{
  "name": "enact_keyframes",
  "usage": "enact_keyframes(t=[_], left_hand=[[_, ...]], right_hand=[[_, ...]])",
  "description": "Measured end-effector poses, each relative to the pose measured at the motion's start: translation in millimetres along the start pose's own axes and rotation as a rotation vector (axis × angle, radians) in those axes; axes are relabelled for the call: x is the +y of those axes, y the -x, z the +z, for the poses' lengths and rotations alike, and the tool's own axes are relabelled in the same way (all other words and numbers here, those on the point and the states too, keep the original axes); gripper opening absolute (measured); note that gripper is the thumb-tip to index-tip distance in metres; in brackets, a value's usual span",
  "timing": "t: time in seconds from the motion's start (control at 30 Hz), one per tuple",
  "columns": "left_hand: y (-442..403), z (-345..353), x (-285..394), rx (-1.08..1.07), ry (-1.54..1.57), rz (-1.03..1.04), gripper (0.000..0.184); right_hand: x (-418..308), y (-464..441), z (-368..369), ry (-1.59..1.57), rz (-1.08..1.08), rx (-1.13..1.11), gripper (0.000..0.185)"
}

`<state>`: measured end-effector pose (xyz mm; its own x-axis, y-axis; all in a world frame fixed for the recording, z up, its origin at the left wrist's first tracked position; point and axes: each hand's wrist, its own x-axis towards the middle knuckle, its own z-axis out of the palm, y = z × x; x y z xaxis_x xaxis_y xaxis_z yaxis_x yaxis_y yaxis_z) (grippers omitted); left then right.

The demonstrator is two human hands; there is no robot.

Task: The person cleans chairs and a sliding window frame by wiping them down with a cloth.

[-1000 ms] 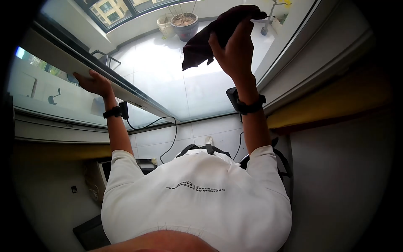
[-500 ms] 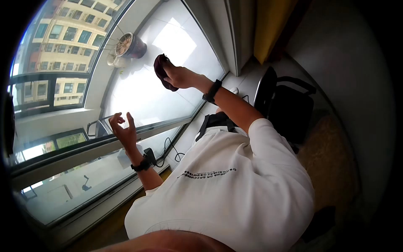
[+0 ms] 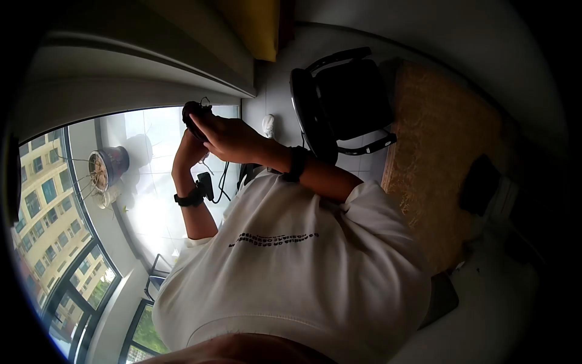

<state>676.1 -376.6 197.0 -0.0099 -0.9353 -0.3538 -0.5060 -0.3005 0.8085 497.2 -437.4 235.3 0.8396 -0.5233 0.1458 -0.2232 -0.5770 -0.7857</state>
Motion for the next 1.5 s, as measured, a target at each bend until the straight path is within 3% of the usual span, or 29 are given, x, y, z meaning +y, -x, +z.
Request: enact_keyframes(t=[0.07,0.13,0.17,0.2,0.27,0.33,0.4,0.47,0.53,0.6,0.7,0.8,0.9,0.93,1.0,1.03,1.13,1.3,1.43,1.5], left_hand=[[-49,21,-11,-0.033,-0.151,0.195,0.025],[-98,46,-8,-0.247,-0.209,0.14,0.025],[-109,53,8,-0.227,-0.383,0.217,0.023],[-124,69,19,-0.334,-0.481,0.103,0.025],[-158,124,-22,0.012,-0.6,0.682,0.027],[-172,157,11,0.044,-0.603,0.687,0.032],[-180,188,29,-0.041,-0.461,0.797,0.031],[-190,224,22,-0.168,-0.397,0.858,0.032],[-199,243,13,-0.428,-0.6,0.906,0.035],[-200,262,8,-0.355,-0.718,0.873,0.048],[-199,266,18,-0.368,-0.719,0.795,0.054],[-196,242,27,-0.366,-0.762,0.702,0.063],[-211,214,32,-0.398,-0.882,0.376,0.096],[-209,209,32,-0.386,-0.916,0.369,0.096],[-212,207,37,-0.389,-0.899,0.266,0.103],[-222,214,22,-0.408,-0.913,0.317,0.108],[-212,222,37,-0.498,-1.039,0.42,0.101],[-221,251,52,-0.951,-1.127,0.551,0.092],[-201,284,62,-1.233,-1.103,0.631,0.079],[-179,304,79,-1.372,-1.038,0.638,0.077]], right_hand=[[26,0,-16,0.131,0.026,0.135,0.071],[50,13,-38,0.191,0.211,0.08,0.067],[63,22,-42,0.243,0.35,0.043,0.062],[70,41,-53,0.222,0.509,-0.005,0.059],[87,81,-57,0.246,0.484,0.068,0.054],[79,117,-73,0.136,0.578,0.106,0.05],[82,153,-68,0.095,0.751,0.178,0.049],[101,208,-41,0.098,0.77,0.285,0.05],[119,251,-8,0.195,0.932,0.347,0.045],[120,272,-4,-0.123,1.283,-0.071,0.04],[134,301,34,-0.078,1.125,0.107,0.04],[145,287,24,-0.009,1.093,0.09,0.037],[179,278,8,0.026,0.927,0.24,0.035],[195,272,14,0.052,0.832,0.357,0.036],[206,254,-4,0.03,0.779,0.359,0.036],[209,247,-11,-0.011,0.789,0.347,0.035],[218,250,1,-0.034,0.75,0.355,0.033],[215,294,42,-0.152,0.904,0.465,0.035],[157,352,65,-0.451,1.314,0.779,0.036],[136,382,84,-0.309,1.389,0.857,0.035]])
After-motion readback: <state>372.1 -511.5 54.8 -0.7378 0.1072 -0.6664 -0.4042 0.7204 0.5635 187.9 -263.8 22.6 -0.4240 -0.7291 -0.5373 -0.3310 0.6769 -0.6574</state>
